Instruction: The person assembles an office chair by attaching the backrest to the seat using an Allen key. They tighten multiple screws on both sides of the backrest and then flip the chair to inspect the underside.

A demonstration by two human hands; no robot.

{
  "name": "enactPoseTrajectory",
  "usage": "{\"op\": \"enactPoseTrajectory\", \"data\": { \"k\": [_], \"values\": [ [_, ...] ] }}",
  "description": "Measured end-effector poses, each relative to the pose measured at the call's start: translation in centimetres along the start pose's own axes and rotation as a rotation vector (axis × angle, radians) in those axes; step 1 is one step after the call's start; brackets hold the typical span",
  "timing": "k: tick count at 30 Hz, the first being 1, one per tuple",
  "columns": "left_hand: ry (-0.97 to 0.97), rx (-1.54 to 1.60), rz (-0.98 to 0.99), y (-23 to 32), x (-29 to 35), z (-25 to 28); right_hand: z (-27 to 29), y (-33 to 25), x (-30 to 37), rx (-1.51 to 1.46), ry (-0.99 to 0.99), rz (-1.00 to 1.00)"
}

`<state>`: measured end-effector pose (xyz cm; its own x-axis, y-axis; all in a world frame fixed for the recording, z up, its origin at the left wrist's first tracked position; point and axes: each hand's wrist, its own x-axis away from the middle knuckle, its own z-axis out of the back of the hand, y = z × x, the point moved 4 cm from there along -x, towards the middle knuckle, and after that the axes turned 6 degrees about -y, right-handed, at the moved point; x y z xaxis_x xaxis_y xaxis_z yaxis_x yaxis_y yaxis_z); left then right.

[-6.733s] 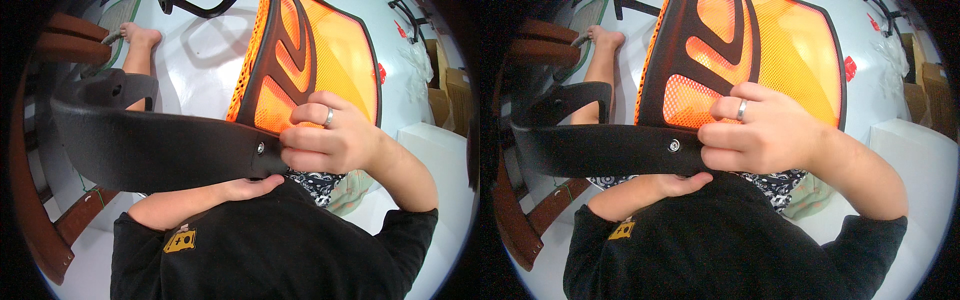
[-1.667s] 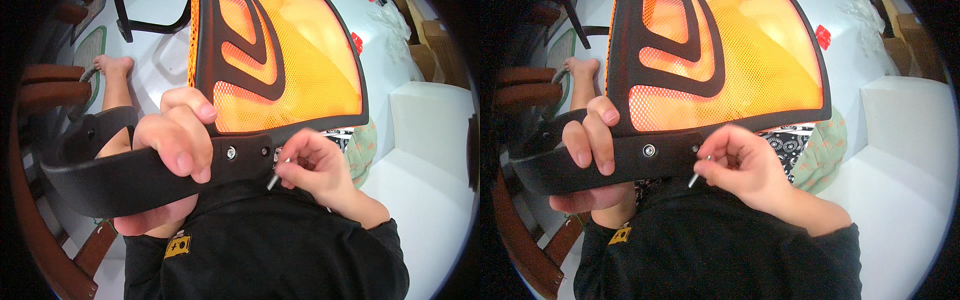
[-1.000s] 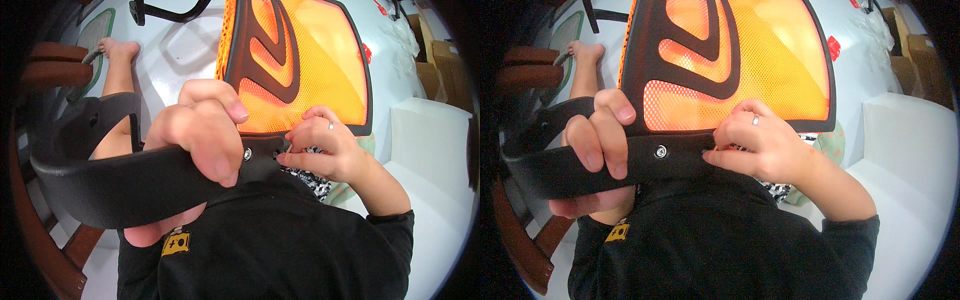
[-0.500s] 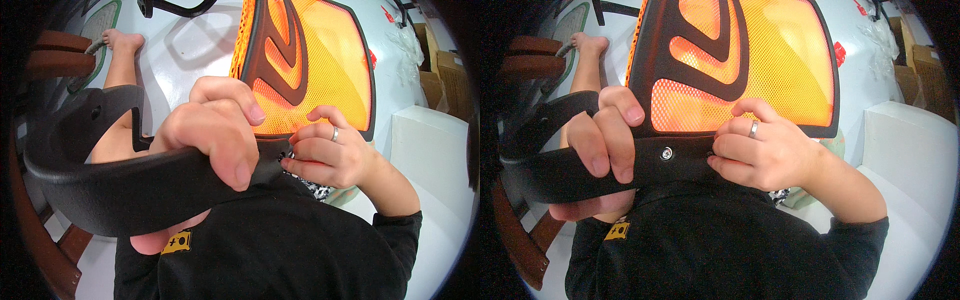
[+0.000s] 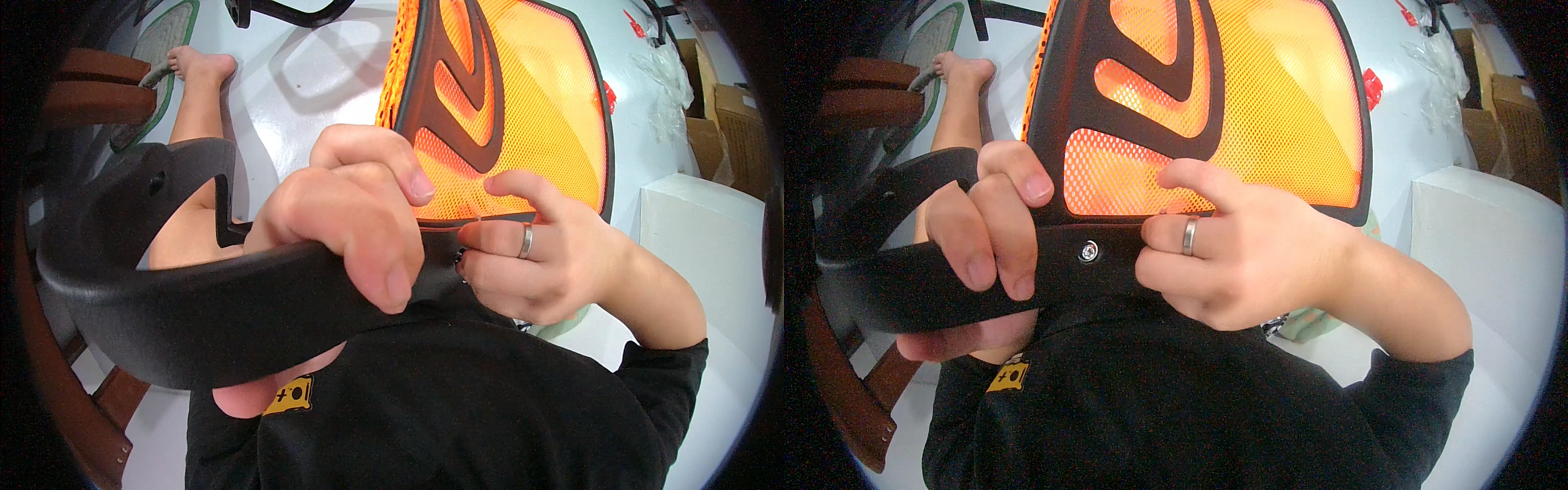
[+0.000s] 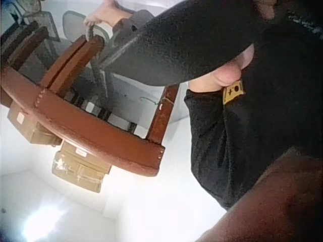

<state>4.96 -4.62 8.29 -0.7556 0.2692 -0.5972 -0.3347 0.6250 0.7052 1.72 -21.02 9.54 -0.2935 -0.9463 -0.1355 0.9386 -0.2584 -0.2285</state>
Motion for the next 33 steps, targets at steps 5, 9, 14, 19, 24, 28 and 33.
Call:
{"op": "enactPoseTrajectory", "data": {
  "k": [5,9,14,19,24,28,33],
  "values": [
    [-0.012,0.004,0.001,0.0,-0.1,-0.2,0.0,0.7,0.4,-0.095,-0.033,0.014],
    [-0.029,-0.057,0.015,-0.1,0.0,0.1,-0.8,1.2,0.6,-0.097,0.084,0.044],
    [-0.035,-0.022,-0.014,0.0,0.0,0.2,-1.1,2.1,0.6,-0.059,0.115,0.101],
    [0.011,-0.008,-0.003,0.0,-0.1,-0.1,-1.1,3.0,-0.2,-0.017,0.050,0.011],
    [0.000,-0.015,0.006,-0.1,-0.2,-0.1,-0.8,2.9,-0.4,-0.024,-0.101,0.062],
    [0.006,-0.003,0.006,0.0,-0.1,-0.2,-0.6,2.6,-0.2,0.016,-0.130,0.073],
    [0.029,-0.022,-0.002,0.1,0.0,-0.5,-1.5,2.0,0.2,0.237,0.005,0.097]
  ]
}}
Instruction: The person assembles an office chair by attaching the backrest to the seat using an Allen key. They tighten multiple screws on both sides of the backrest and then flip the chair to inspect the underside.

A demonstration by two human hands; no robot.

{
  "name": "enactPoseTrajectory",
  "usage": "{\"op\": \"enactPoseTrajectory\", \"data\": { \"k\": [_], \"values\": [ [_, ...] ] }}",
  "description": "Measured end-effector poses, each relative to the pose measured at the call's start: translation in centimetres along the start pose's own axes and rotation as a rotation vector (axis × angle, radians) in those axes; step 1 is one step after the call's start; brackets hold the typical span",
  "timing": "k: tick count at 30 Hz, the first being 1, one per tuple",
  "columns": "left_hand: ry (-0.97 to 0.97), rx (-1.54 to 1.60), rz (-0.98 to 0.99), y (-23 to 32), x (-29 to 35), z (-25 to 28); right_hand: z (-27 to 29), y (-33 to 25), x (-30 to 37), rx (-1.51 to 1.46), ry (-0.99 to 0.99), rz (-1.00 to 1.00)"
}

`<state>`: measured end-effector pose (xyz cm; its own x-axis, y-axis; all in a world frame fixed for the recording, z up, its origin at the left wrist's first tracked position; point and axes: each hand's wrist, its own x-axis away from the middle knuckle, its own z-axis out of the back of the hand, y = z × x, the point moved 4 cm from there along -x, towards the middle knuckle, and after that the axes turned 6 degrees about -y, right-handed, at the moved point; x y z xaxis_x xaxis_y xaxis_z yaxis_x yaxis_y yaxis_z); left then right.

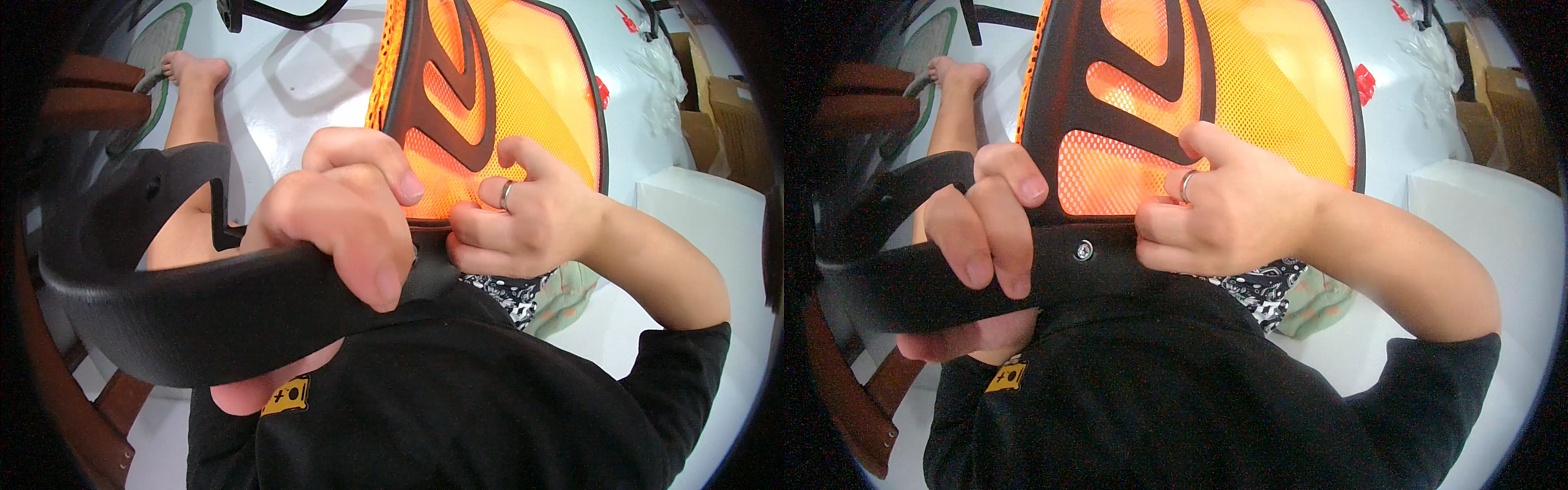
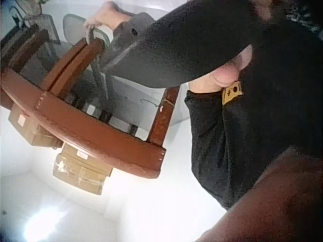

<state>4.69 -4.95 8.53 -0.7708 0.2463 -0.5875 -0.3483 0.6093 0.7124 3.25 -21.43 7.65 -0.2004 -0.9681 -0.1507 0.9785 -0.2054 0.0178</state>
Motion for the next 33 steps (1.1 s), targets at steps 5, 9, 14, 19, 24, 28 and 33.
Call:
{"op": "enactPoseTrajectory", "data": {
  "k": [5,9,14,19,24,28,33],
  "values": [
    [-0.045,-0.010,0.009,0.0,0.4,0.2,-1.4,-0.6,0.4,0.193,0.213,-0.051],
    [-0.044,-0.009,0.006,0.0,0.6,0.3,-2.0,-1.4,1.0,0.186,0.209,-0.189],
    [0.047,-0.051,-0.078,-0.2,1.0,0.5,-2.1,-3.1,1.6,0.094,0.174,-0.492],
    [-0.075,0.073,-0.114,-0.7,1.5,1.7,-3.1,-6.2,1.0,0.018,0.226,-0.902],
    [-0.159,0.026,-0.134,-0.4,1.2,1.7,-3.0,-6.6,1.4,-0.016,0.244,-0.972],
    [-0.139,0.077,-0.081,-0.3,0.6,1.6,-2.3,-5.0,2.0,0.052,0.098,-0.921],
    [-0.096,0.097,-0.144,0.6,1.2,1.2,-2.0,-5.3,2.0,0.059,0.091,-0.856]
  ]
}}
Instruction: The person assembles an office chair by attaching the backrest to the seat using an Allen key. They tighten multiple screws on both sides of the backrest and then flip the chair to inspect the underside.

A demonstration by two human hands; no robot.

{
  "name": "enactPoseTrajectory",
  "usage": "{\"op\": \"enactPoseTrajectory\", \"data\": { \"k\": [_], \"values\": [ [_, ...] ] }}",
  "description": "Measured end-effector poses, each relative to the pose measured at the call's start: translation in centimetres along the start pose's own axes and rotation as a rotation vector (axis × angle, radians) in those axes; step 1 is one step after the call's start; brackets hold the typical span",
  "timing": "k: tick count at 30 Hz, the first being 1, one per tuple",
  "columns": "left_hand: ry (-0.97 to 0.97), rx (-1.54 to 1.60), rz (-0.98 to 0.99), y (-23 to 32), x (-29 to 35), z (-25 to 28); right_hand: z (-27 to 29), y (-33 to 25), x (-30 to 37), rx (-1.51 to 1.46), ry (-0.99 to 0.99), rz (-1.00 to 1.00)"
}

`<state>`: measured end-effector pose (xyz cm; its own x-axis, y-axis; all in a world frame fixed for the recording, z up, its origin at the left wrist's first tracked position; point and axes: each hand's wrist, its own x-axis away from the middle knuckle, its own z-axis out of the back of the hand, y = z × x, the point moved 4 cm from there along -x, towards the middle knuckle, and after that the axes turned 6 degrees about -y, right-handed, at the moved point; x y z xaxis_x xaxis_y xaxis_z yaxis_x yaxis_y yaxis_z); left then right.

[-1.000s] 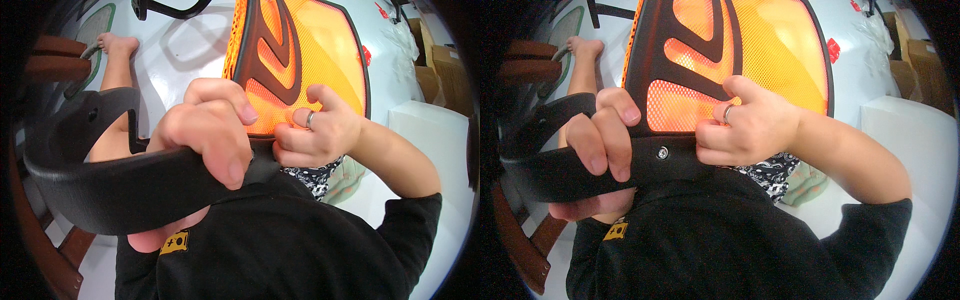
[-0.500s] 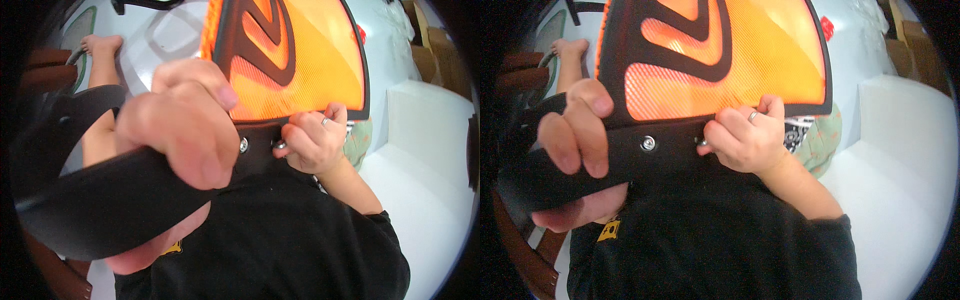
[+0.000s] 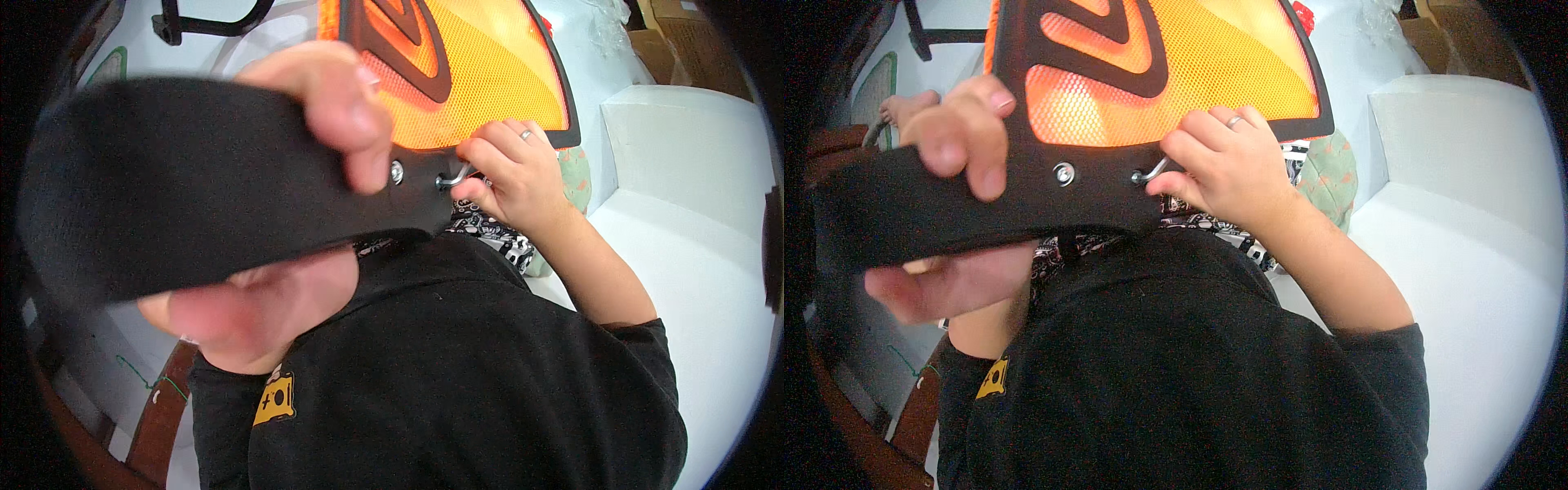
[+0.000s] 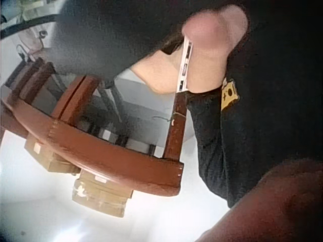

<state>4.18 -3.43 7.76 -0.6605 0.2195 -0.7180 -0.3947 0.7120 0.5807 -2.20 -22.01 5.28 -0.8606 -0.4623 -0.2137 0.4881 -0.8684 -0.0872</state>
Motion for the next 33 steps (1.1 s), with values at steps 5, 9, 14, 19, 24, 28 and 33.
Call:
{"op": "enactPoseTrajectory", "data": {
  "k": [5,9,14,19,24,28,33],
  "values": [
    [-0.094,0.031,-0.018,-0.4,-0.3,-0.4,-0.2,0.0,1.3,0.037,0.016,-0.090],
    [-0.158,0.068,-0.048,-0.8,-0.3,-0.7,-0.2,-1.4,2.2,0.037,0.094,-0.214],
    [-0.190,0.114,-0.035,-0.9,0.1,-0.8,-0.1,-3.5,3.4,-0.023,0.038,-0.453],
    [-0.136,0.135,-0.043,-0.6,-0.3,-0.6,1.4,-3.1,3.1,-0.140,-0.224,-0.312],
    [-0.117,-0.076,0.024,-0.1,-0.5,-0.5,3.2,-0.4,1.1,-0.228,-0.599,0.098],
    [-0.054,-0.098,0.136,-0.8,-0.4,-1.1,2.6,2.0,-2.4,-0.259,-0.734,0.538],
    [-0.044,-0.170,0.204,-0.3,-1.1,-1.5,1.8,2.3,-6.9,-0.377,-0.509,0.977]
  ]
}}
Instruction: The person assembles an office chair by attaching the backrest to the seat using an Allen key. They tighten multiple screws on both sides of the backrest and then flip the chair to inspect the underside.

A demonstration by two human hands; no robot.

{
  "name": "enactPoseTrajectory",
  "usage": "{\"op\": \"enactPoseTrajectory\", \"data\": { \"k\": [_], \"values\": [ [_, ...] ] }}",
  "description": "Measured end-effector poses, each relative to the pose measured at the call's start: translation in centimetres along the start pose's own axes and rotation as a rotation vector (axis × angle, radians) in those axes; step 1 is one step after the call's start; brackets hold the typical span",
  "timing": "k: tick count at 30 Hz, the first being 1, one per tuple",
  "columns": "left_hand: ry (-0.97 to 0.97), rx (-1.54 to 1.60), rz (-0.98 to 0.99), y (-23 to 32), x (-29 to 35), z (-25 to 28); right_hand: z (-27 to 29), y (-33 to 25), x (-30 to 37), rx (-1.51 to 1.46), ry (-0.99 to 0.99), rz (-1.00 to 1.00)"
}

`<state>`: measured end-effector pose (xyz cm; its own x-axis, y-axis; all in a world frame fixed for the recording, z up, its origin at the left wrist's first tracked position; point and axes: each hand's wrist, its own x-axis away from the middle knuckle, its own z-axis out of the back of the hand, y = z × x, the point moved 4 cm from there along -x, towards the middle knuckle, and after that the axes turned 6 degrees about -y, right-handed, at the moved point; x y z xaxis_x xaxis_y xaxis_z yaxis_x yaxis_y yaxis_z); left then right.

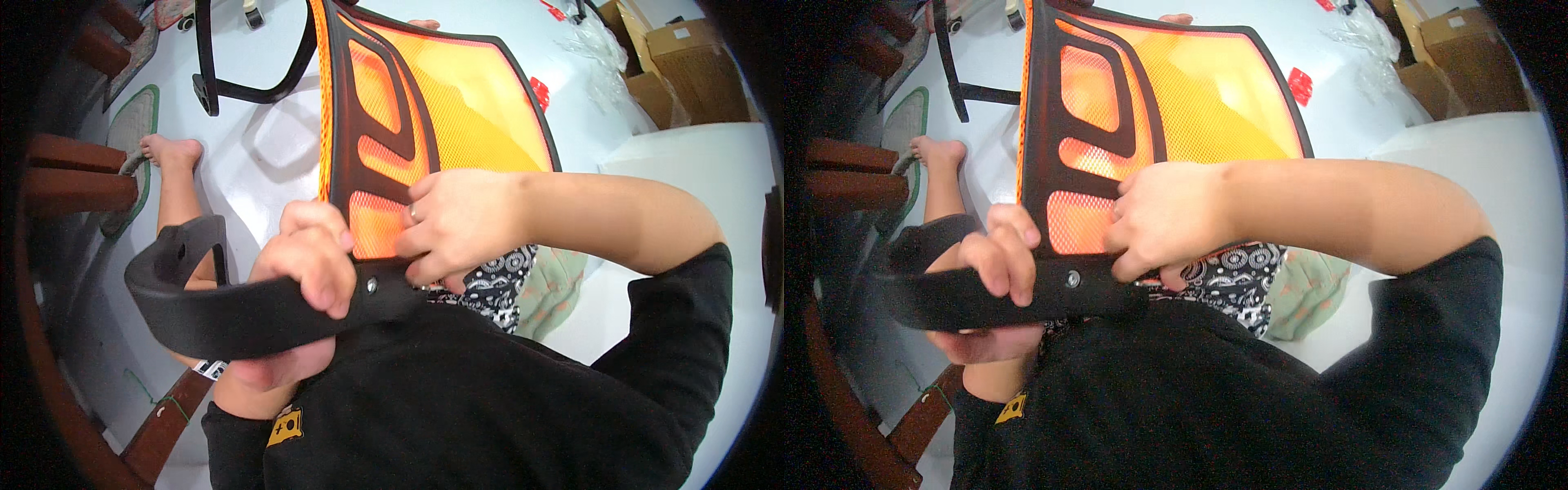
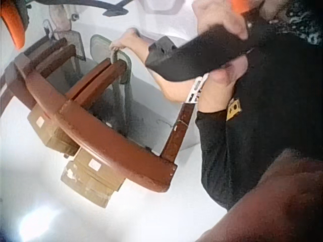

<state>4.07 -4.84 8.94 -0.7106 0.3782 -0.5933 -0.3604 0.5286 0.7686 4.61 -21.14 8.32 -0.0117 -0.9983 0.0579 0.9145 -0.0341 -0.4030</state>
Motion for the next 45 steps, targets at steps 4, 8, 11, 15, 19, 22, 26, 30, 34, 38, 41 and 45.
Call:
{"op": "enactPoseTrajectory", "data": {
  "k": [4,8,11,15,19,22,26,30,34,38,41,45],
  "values": [
    [0.077,0.079,0.152,0.4,0.0,0.2,-0.1,1.0,-0.8,0.079,0.116,0.189],
    [0.126,0.111,0.194,0.1,0.3,0.1,-1.2,1.2,0.2,0.050,0.342,0.201],
    [0.144,0.123,0.062,-0.5,0.3,0.5,-2.8,1.0,0.3,0.024,0.394,0.245],
    [0.046,0.161,0.001,-1.0,0.1,0.9,-3.8,0.8,1.5,-0.270,0.446,0.106],
    [0.027,0.188,-0.018,-1.1,0.3,1.0,-5.1,-0.8,3.0,-0.850,0.575,-0.208],
    [0.052,0.146,0.012,-0.8,0.2,1.0,-5.5,-1.5,4.0,-0.907,0.674,-0.386],
    [0.171,0.122,0.042,-0.7,0.3,0.7,-5.0,-2.2,4.2,-0.938,0.773,-0.596],
    [0.165,0.054,0.105,-0.6,0.3,0.8,-4.4,-2.9,3.4,-0.841,0.742,-0.555],
    [0.105,0.057,0.092,-0.5,0.3,1.1,-4.1,-3.2,2.7,-0.517,0.682,-0.468],
    [0.143,0.069,0.068,-0.6,0.4,1.2,-3.9,-2.9,2.9,-0.504,0.715,-0.502],
    [0.164,0.134,0.011,-1.1,0.4,0.9,-3.7,-2.8,2.8,-0.502,0.710,-0.446],
    [0.167,0.184,0.006,-1.4,0.3,0.9,-3.7,-2.5,2.8,-0.515,0.676,-0.460]
  ]
}}
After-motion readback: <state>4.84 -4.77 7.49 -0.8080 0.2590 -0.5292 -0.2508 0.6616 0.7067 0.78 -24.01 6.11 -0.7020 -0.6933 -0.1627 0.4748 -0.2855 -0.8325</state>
